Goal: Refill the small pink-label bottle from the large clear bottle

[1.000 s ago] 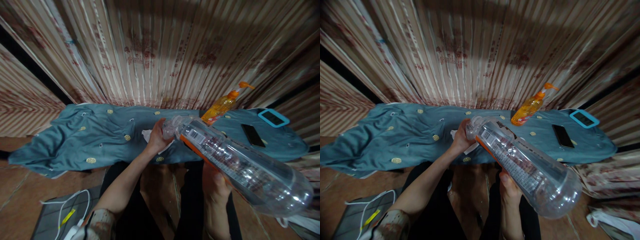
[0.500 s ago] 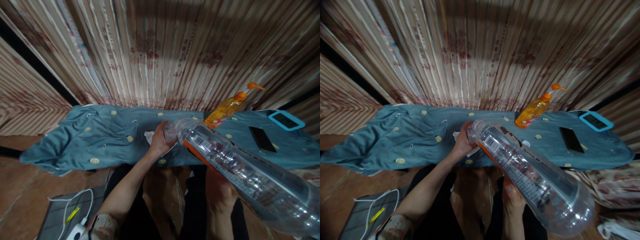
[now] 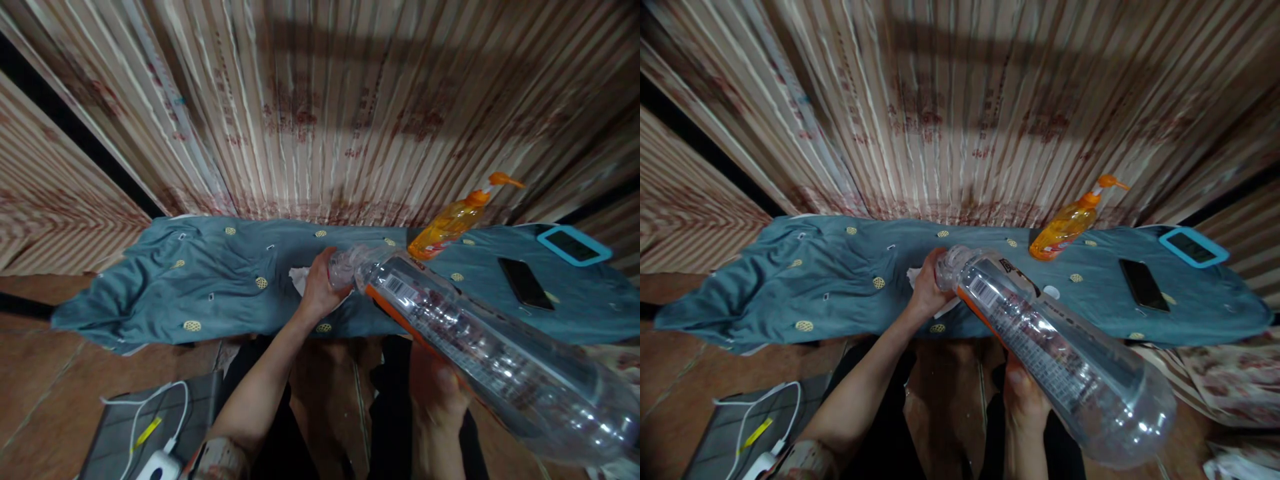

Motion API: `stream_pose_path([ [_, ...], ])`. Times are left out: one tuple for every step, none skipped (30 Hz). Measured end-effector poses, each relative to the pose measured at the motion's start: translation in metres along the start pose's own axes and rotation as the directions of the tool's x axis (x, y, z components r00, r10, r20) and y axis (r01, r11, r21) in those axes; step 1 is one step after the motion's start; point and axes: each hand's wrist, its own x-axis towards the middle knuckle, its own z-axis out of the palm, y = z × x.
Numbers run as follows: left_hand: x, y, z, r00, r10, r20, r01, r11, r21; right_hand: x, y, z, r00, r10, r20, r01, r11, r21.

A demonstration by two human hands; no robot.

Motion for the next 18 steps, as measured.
stream_pose_path([
  [-0.0002,-0.0006,0.0007,1.0,0.004,-0.005,-0.004,1.0,-0.003,0.0007,-0.0011,0.0019,1.0,0.001,-0.007,-0.001,1.0,0.003],
  [-0.0004,-0.0011,0.0014,1.0,0.007,-0.013,-0.007,1.0,-0.004,0.0012,-0.0019,0.0034,1.0,0.002,-0.012,-0.002,1.0,0.006],
  [-0.0007,-0.0015,0.002,1.0,0.008,-0.021,-0.008,1.0,-0.003,0.0016,-0.0025,0.0044,1.0,0.005,-0.014,-0.005,1.0,0.009],
  [-0.0011,-0.0018,0.0026,1.0,0.007,-0.029,-0.007,1.0,0.0,0.0019,-0.0028,0.0051,1.0,0.007,-0.017,-0.007,1.0,0.013],
  [-0.0014,-0.002,0.0031,0.999,0.006,-0.035,-0.006,1.0,0.003,0.0021,-0.0028,0.0054,1.0,0.011,-0.019,-0.011,1.0,0.019],
  [-0.0018,-0.0021,0.0034,0.999,0.007,-0.038,-0.006,1.0,0.006,0.0022,-0.0025,0.0054,1.0,0.013,-0.023,-0.013,1.0,0.024],
  [-0.0021,-0.0021,0.0036,0.999,0.008,-0.037,-0.008,1.0,0.007,0.0023,-0.0021,0.0053,1.0,0.016,-0.026,-0.015,0.999,0.028],
  [-0.0023,-0.002,0.0037,0.999,0.011,-0.036,-0.011,1.0,0.006,0.0022,-0.0015,0.0052,0.999,0.019,-0.031,-0.018,0.999,0.032],
  [-0.0025,-0.0019,0.0036,0.999,0.015,-0.035,-0.015,1.0,0.006,0.0021,-0.0009,0.0051,0.999,0.02,-0.037,-0.019,0.999,0.036],
  [-0.0026,-0.0019,0.0035,0.999,0.019,-0.035,-0.019,1.0,0.005,0.002,-0.0004,0.0052,0.999,0.018,-0.045,-0.016,0.999,0.042],
  [-0.0027,-0.0018,0.0034,0.999,0.023,-0.038,-0.023,1.0,0.005,0.0018,-0.0001,0.0055,0.998,0.014,-0.054,-0.012,0.999,0.048],
  [-0.0028,-0.0018,0.0032,0.999,0.026,-0.041,-0.025,1.0,0.005,0.0016,-0.0001,0.006,0.998,0.012,-0.061,-0.008,0.998,0.055],
  [-0.0029,-0.0019,0.003,0.999,0.028,-0.044,-0.028,1.0,0.004,0.0015,-0.0004,0.0067,0.998,0.009,-0.066,-0.005,0.998,0.062],
  [-0.0032,-0.0019,0.0027,0.999,0.03,-0.046,-0.03,1.0,0.001,0.0012,-0.001,0.0074,0.997,0.006,-0.072,-0.001,0.998,0.068],
  [-0.0035,-0.0021,0.0024,0.998,0.031,-0.045,-0.032,0.999,-0.003,0.001,-0.0019,0.0082,0.997,0.006,-0.076,0.0,0.997,0.073],
  [-0.0038,-0.0022,0.0022,0.999,0.033,-0.043,-0.034,0.999,-0.007,0.0006,-0.0028,0.0089,0.997,0.008,-0.079,-0.001,0.997,0.078],
  [-0.0042,-0.0024,0.002,0.999,0.036,-0.041,-0.036,0.999,-0.01,0.0,-0.0038,0.0095,0.997,0.011,-0.082,-0.004,0.997,0.082],
  [-0.0046,-0.0026,0.0019,0.998,0.039,-0.04,-0.04,0.999,-0.013,-0.0008,-0.0047,0.01,0.996,0.012,-0.087,-0.005,0.996,0.085],
])
